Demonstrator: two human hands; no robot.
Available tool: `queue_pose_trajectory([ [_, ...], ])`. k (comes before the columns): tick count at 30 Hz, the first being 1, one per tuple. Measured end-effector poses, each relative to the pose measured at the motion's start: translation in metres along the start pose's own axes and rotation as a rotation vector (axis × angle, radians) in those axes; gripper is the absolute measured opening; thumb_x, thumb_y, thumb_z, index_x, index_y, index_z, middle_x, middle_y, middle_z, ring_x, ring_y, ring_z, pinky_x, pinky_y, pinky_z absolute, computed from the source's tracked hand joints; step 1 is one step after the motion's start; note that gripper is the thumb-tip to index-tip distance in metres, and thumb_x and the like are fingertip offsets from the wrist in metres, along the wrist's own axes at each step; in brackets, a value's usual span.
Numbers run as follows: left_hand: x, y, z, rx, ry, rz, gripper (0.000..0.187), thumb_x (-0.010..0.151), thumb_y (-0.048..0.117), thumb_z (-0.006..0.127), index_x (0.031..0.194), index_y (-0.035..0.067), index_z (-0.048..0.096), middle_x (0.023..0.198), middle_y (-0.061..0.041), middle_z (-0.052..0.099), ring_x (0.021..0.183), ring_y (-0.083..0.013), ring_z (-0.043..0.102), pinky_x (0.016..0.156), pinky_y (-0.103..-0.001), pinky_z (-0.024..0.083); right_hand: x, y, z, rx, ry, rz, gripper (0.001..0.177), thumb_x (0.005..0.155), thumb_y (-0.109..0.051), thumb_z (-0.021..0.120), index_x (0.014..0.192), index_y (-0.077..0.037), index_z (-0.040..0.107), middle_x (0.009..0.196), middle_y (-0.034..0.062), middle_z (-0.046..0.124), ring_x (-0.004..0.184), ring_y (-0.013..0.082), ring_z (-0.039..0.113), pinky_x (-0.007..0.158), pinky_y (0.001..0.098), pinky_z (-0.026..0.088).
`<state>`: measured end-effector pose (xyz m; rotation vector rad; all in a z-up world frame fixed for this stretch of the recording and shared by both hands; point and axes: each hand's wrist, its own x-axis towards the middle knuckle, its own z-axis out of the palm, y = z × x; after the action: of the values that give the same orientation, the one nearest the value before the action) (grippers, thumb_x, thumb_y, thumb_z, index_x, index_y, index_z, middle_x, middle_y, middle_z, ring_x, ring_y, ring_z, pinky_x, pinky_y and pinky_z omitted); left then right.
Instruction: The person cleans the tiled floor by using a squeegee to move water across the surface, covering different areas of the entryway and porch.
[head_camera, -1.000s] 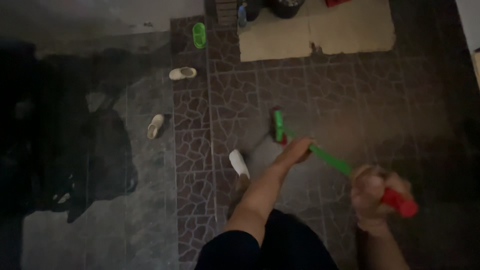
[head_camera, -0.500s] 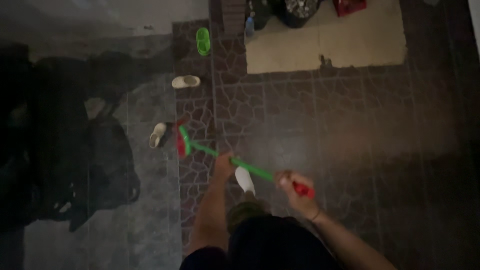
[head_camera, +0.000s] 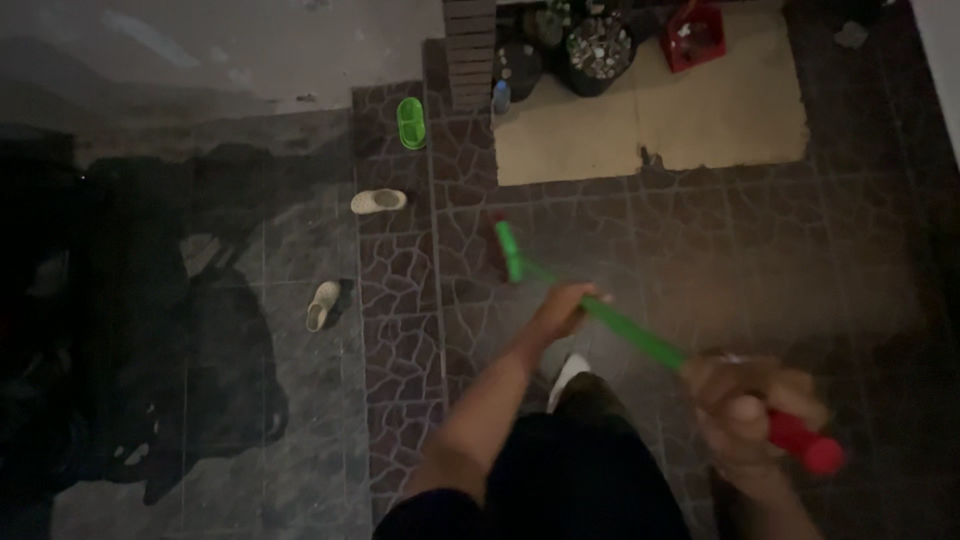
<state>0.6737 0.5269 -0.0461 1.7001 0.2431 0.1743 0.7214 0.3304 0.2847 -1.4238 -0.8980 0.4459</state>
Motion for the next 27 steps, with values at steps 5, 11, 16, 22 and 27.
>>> queue_pose_trajectory([
  [5,0.099,0.026,0.052,0.226,-0.032,-0.013,0.031,0.104,0.026,0.069,0.086,0.002,0.064,0.083,-0.007,0.060,0.075,-0.0220,0.054,0.072,-0.039,0.047,0.024,-0.004,-0.015,0.028,0.030,-0.200,0.038,0.105,-0.017,0.063,0.071,-0.006,0.052,0.069,0.0041,0.062,0.049,0.0106,0.053,0.046,0.0254,0.044],
  [11,0.224,-0.025,0.085,-1.177,0.109,-0.326,0.018,0.101,0.003,0.063,0.088,0.003,0.050,0.084,-0.008,0.050,0.077,-0.0230,0.057,0.070,-0.041,0.052,0.093,0.028,-0.033,-0.422,-0.197,-0.319,0.041,0.099,-0.026,0.065,0.065,-0.005,0.057,0.062,0.0032,0.061,0.055,0.0140,0.062,0.058,0.0319,0.056],
  [16,0.280,-0.057,0.034,-1.234,0.214,-0.442,0.007,0.099,0.006,0.057,0.094,0.003,0.060,0.085,-0.008,0.055,0.076,-0.0214,0.060,0.073,-0.038,0.055,0.162,0.106,-0.034,-0.195,-0.239,-0.319,0.051,0.098,-0.024,0.071,0.058,-0.007,0.043,0.056,0.0038,0.051,0.047,0.0143,0.047,0.046,0.0328,0.041],
  [22,0.262,-0.039,-0.040,0.359,0.241,-0.314,0.019,0.091,0.016,0.065,0.107,0.010,0.073,0.094,-0.016,0.071,0.090,-0.0345,0.068,0.081,-0.049,0.051,0.260,0.187,-0.081,0.097,0.049,-0.152,0.046,0.109,-0.028,0.059,0.070,-0.012,0.041,0.063,0.0002,0.043,0.055,0.0119,0.040,0.051,0.0299,0.034],
  [27,0.237,-0.038,-0.074,0.344,0.399,-0.552,0.036,0.088,0.027,0.073,0.119,0.009,0.070,0.109,-0.022,0.072,0.105,-0.0408,0.067,0.090,-0.047,0.053,0.313,0.229,-0.086,0.387,0.017,-0.013,0.046,0.109,-0.027,0.062,0.074,-0.012,0.036,0.060,-0.0006,0.043,0.052,0.0104,0.040,0.050,0.0325,0.038],
])
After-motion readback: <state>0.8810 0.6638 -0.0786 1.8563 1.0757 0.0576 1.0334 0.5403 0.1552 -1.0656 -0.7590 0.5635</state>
